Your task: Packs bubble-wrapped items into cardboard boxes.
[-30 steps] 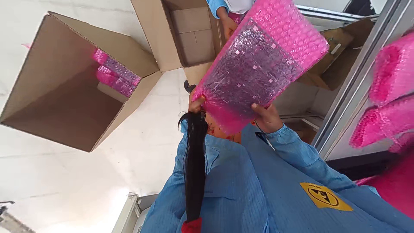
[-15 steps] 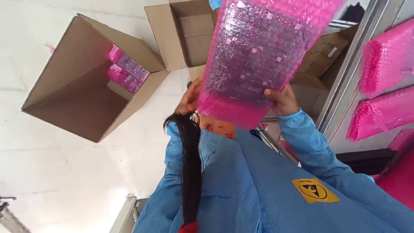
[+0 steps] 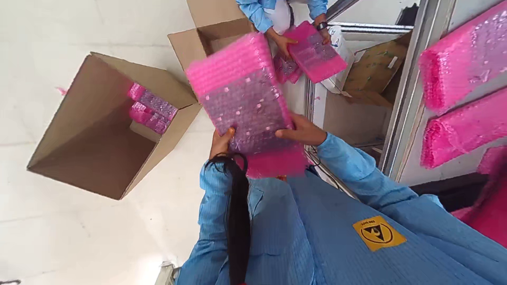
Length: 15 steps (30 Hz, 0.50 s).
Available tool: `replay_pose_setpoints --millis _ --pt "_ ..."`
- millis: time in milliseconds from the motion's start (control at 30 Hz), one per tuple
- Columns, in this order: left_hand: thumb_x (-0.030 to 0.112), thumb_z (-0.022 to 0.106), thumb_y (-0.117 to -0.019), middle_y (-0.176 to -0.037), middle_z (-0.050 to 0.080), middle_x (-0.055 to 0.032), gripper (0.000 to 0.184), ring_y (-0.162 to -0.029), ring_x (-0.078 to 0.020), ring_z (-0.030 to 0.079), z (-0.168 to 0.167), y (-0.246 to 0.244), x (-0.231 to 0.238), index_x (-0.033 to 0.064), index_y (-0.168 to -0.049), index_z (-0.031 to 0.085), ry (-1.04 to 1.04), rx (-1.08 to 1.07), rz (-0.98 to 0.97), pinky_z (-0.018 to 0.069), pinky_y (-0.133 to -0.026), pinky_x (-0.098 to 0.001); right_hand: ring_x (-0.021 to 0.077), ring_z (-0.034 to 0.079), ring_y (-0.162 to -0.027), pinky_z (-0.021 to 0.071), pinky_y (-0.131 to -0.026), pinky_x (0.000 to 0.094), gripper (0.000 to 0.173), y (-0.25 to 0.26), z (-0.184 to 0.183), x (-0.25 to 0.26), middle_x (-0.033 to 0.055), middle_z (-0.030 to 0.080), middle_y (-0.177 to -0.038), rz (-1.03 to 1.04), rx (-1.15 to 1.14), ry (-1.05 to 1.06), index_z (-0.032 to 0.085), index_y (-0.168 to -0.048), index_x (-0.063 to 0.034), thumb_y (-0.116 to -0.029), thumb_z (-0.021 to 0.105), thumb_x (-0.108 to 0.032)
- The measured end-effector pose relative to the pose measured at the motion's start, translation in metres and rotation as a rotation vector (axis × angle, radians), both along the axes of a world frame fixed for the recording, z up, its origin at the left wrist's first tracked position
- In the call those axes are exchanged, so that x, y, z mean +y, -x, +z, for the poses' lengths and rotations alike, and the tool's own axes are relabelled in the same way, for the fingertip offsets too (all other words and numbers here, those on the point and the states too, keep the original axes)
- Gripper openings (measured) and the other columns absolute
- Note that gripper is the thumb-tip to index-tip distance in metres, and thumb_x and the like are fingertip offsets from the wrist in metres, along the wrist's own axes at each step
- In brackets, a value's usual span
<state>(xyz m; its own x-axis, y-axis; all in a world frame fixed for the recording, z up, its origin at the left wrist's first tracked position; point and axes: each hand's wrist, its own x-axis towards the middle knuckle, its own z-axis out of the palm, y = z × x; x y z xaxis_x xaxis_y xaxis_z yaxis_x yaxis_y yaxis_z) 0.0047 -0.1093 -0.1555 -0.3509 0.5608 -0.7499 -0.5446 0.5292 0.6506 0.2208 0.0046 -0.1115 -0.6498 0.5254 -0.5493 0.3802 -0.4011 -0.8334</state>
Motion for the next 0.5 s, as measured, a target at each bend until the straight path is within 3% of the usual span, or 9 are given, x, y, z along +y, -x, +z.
replay_pose_setpoints --millis 100,200,333,400,500 --pt "0.019 0.071 -0.0855 -0.091 0.068 0.0073 0.051 -0.084 0.0016 0.068 -0.028 -0.006 -0.037 0.0014 -0.123 0.041 -0.096 -0.025 0.137 0.0591 -0.078 -0.0202 0.0059 0.067 -0.104 0.0555 -0.094 0.0273 0.054 -0.002 -0.018 -0.01 0.0126 0.069 -0.117 0.089 0.049 0.002 0.051 -0.138 0.0081 -0.1012 0.057 -0.031" --pt "0.029 0.083 -0.0777 -0.088 0.071 0.0089 0.06 -0.084 0.0 0.07 -0.042 -0.006 -0.06 0.0057 -0.117 0.045 -0.157 -0.051 0.202 0.0598 -0.079 -0.0218 0.0104 0.066 -0.106 0.0544 -0.094 0.0299 0.044 -0.01 -0.034 -0.017 0.0134 0.068 -0.118 -0.01 0.014 0.048 0.055 -0.136 0.0055 -0.1064 0.046 -0.025" --pt "0.051 0.082 -0.0798 -0.1 0.071 0.0077 0.071 -0.096 -0.0023 0.069 -0.065 0.002 -0.088 0.0061 -0.123 0.048 -0.207 -0.076 0.096 0.0579 -0.089 -0.0259 0.0152 0.067 -0.104 0.054 -0.093 0.0332 0.036 -0.027 -0.051 -0.019 0.014 0.068 -0.117 -0.193 -0.256 0.104 0.06 -0.13 0.0018 -0.1059 0.052 -0.024" --pt "0.06 0.08 -0.0772 -0.102 0.071 0.0065 0.076 -0.097 -0.004 0.068 -0.077 0.002 -0.097 0.0074 -0.123 0.05 -0.198 -0.089 0.077 0.0578 -0.09 -0.0287 0.0146 0.066 -0.105 0.0538 -0.093 0.0328 0.035 -0.036 -0.057 -0.019 0.0135 0.068 -0.118 -0.225 -0.318 0.129 0.061 -0.13 0.0008 -0.1058 0.052 -0.024" --pt "0.063 0.078 -0.0774 -0.1 0.073 0.0037 0.066 -0.094 -0.0076 0.07 -0.099 0.001 -0.111 0.0136 -0.117 0.059 -0.233 -0.172 0.065 0.0599 -0.085 -0.0332 0.0141 0.066 -0.104 0.0539 -0.092 0.0325 0.035 -0.047 -0.064 -0.019 0.0133 0.068 -0.118 -0.232 -0.361 0.147 0.061 -0.13 -0.0005 -0.106 0.051 -0.024"
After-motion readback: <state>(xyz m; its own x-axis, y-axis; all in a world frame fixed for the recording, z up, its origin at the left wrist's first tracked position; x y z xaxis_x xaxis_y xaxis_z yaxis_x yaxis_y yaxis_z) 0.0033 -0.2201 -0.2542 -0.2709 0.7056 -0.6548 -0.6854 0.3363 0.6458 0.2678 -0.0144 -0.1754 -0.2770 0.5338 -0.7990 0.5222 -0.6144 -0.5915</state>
